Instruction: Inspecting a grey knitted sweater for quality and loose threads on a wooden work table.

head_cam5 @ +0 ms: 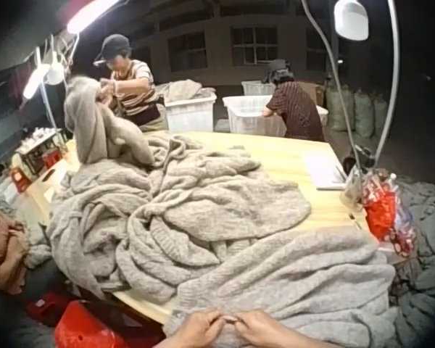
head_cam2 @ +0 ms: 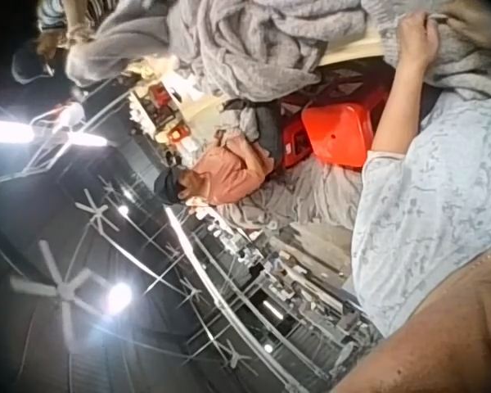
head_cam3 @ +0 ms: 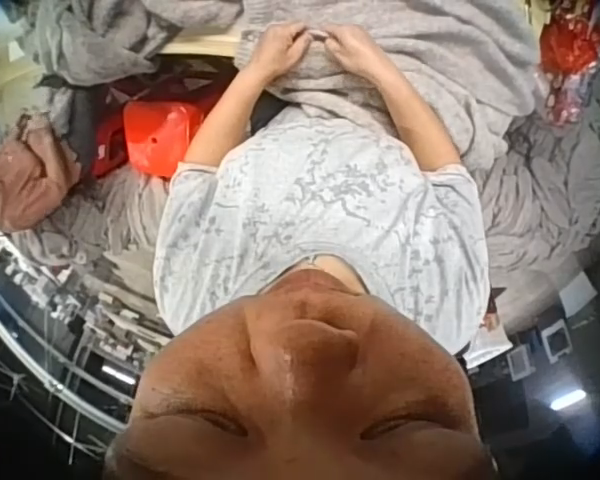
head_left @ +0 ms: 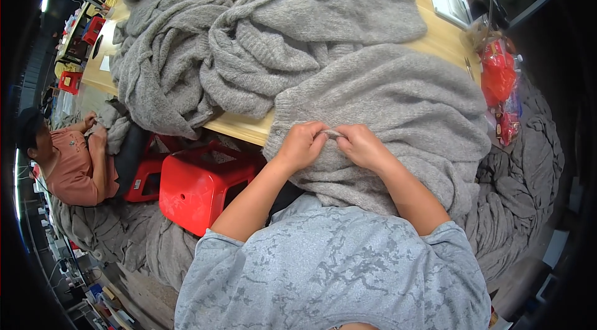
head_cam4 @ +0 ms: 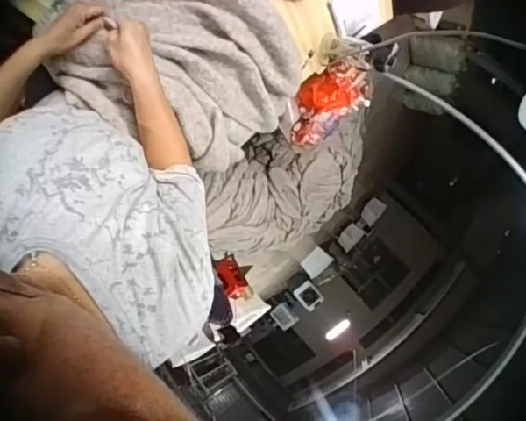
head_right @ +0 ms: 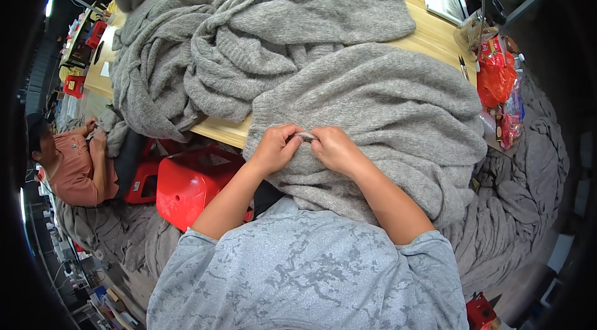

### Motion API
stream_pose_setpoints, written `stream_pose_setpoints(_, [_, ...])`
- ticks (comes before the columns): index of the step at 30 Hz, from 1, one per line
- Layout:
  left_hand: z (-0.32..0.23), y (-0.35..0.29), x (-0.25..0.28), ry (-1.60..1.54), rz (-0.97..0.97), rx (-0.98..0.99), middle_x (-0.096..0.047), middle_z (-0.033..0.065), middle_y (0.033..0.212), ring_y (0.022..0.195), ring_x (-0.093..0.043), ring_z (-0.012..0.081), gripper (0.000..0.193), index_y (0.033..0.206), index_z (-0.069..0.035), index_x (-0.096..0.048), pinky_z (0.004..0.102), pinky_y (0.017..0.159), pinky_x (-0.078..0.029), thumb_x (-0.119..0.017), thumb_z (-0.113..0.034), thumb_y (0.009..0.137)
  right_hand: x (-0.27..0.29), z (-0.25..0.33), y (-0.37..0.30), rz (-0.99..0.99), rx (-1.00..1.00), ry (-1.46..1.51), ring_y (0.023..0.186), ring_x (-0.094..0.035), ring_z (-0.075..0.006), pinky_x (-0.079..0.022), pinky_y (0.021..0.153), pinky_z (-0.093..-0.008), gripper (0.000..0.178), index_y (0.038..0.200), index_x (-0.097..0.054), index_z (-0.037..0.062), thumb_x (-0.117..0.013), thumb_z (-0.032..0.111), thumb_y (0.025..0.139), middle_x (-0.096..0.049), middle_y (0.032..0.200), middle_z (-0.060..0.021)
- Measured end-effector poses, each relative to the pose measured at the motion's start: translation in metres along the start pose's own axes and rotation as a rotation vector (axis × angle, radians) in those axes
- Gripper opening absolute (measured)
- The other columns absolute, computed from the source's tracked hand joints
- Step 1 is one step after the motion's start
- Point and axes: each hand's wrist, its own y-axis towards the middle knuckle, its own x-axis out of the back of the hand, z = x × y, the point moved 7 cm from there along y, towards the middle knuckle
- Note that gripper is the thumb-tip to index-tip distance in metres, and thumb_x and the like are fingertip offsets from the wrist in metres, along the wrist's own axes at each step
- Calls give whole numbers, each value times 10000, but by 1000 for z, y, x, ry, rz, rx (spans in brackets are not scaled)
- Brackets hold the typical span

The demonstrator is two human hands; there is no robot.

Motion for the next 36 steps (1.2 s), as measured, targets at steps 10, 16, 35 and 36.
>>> stream_pose_setpoints(10, [4, -1, 0, -61, 64, 45, -627, 144, 779, 696, -607, 221, 137, 900, 12, -628, 305, 648, -455, -603, -95, 819, -2, -20, 6, 120, -287, 231, 566, -564, -176, -449, 566, -326, 210, 843, -662, -26, -531, 61, 703, -609, 624, -132])
stream_pose_setpoints(16, [7, 1, 2, -98, 76, 96, -622, 129, 749, 655, -590, 198, 125, 885, 13, -626, 303, 612, -450, -607, -88, 813, -2, -18, 6, 126, -294, 253, 535, -470, -68, -378, 491, -258, 198, 854, -674, -5, -543, 56, 719, -550, 585, 13])
stream_pose_setpoints(35, [30, 1, -5, -319, 284, 265, -507, -66, 622, 531, -437, 11, 118, 861, -45, -615, 189, 463, -351, -680, -94, 774, -14, -26, 16, 249, -87, 614, 548, -422, -51, -348, 508, -246, 114, 750, -621, -5, -614, 109, 755, -505, 566, 16])
stream_pose_setpoints(36, [24, 4, -3, -261, 255, 224, -480, -75, 607, 547, -418, 16, 181, 856, -36, -612, 195, 488, -347, -725, -99, 729, -11, -29, 16, 232, -133, 506, 562, -453, -70, -366, 524, -257, 110, 763, -616, -5, -618, 104, 752, -530, 603, -4])
